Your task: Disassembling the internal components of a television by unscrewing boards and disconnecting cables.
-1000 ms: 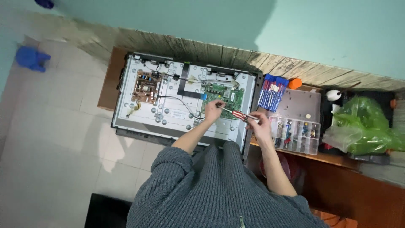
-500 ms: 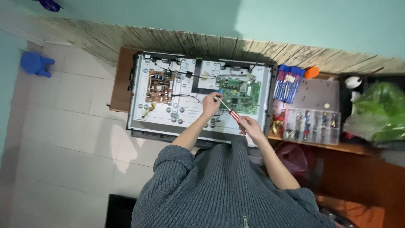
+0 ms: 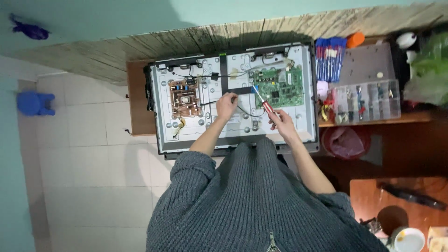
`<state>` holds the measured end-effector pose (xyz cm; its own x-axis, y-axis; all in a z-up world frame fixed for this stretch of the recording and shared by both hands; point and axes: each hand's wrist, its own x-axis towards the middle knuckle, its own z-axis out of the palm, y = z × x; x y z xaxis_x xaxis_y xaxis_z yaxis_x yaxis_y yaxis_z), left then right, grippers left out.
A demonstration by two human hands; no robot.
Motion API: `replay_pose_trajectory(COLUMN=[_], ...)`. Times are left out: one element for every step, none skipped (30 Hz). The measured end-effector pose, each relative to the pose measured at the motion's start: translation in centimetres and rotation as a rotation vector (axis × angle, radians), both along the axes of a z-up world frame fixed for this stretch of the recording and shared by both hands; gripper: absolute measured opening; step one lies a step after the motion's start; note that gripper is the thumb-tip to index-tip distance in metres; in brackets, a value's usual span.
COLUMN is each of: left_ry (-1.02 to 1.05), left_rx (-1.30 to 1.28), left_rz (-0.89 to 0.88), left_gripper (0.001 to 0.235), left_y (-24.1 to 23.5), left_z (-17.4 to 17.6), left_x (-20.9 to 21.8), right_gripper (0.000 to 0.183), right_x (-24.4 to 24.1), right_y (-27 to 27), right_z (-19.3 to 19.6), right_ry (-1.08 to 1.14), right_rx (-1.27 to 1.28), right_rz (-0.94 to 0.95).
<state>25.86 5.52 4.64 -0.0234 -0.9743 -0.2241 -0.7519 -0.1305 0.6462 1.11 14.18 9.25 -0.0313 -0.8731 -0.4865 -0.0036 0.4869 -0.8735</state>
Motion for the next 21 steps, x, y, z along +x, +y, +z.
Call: replay_pose_trajectory(left_ry=[0.002, -0.002, -0.003, 0.001, 0.019, 0.037, 0.039, 0.050, 0.061, 0.062, 0.089, 0.116, 0.114, 0.142, 0.170, 0.168, 0.216, 0.264, 0.263, 0.321, 0.376], left_rx=[0.004, 0.006, 0.007, 0.011, -0.008, -0.027, -0.024, -0.041, -0.059, -0.057, -0.069, -0.081, -0.077, -0.074, -0.074, -0.072, -0.104, -0.137, -0.137, -0.091, -0.042], left_rz=[-0.014, -0.031, -0.044, -0.054, -0.056, -0.058, -0.062, -0.065, -0.068, -0.071, -0.076, -0.080, -0.080, -0.064, -0.047, -0.046, 0.011, 0.067, 0.070, 0.125, 0.179], left_gripper=[0.013, 0.014, 0.014, 0.014, 0.013, 0.012, 0.012, 0.012, 0.012, 0.012, 0.011, 0.010, 0.010, 0.009, 0.009, 0.009, 0.016, 0.025, 0.025, 0.038, 0.051], left_y=[0.0, -0.1, -0.4, -0.6, -0.7, -0.7, -0.7, -0.8, -1.1, -1.4, -1.5, -1.5, -1.5, -1.4, -1.4, -1.4, -1.4, -1.5, -1.4, -1.3, -0.9], left_z=[0.2, 0.4, 0.7, 1.1, 1.5, 1.9, 1.6, 1.4, 1.2, 0.8, 0.4, 0.0, 0.0, -0.1, -0.1, -1.7, -3.3, -5.0, -5.3, -5.8, -6.2], left_x=[0.1, 0.1, 0.1, 0.0, -0.1, -0.1, -0.3, -0.5, -0.7, -1.3, -1.7, -2.1, -2.7, -3.2, -3.9, -4.2, -4.8, -5.3, -5.8, -6.3, -6.7], right_gripper=[0.036, 0.036, 0.036, 0.036, 0.032, 0.029, 0.029, 0.027, 0.026, 0.026, 0.025, 0.025, 0.025, 0.025, 0.024, 0.024, 0.029, 0.035, 0.035, 0.028, 0.022], right_x=[0.1, 0.1, 0.0, 0.2, 0.4, 0.6, 0.7, 0.8, 0.8, 0.5, 0.3, 0.1, -0.4, -1.0, -1.6, -2.0, -2.6, -3.2, -4.1, -5.0, -5.9], right_y=[0.3, 0.5, 0.5, 0.5, 0.6, 0.8, 0.8, 0.8, 0.7, 0.3, 0.1, -0.1, -0.5, -0.9, -1.4, -1.7, -2.2, -2.8, -3.6, -4.4, -5.0], right_z=[-0.4, -0.7, -0.9, -0.8, -0.7, -0.6, -1.1, -1.6, -2.1, -0.6, 0.8, 2.2, 1.9, 1.7, 1.4, 0.6, -0.3, -1.1, -2.4, -3.8, -5.2], right_ry=[0.002, -0.003, -0.005, -0.001, -0.030, -0.059, -0.057, -0.083, -0.108, -0.106, -0.084, -0.063, -0.065, -0.006, 0.054, 0.052, 0.196, 0.339, 0.338, 0.453, 0.566], right_rx=[0.004, 0.022, 0.039, 0.043, 0.049, 0.056, 0.060, 0.054, 0.047, 0.049, 0.032, 0.015, 0.019, -0.012, -0.046, -0.044, -0.060, -0.077, -0.078, -0.076, -0.072], right_rz=[-0.014, -0.014, -0.009, -0.020, -0.026, -0.033, -0.036, -0.066, -0.096, -0.098, -0.058, -0.017, -0.017, 0.001, 0.020, 0.020, -0.038, -0.096, -0.093, -0.149, -0.205])
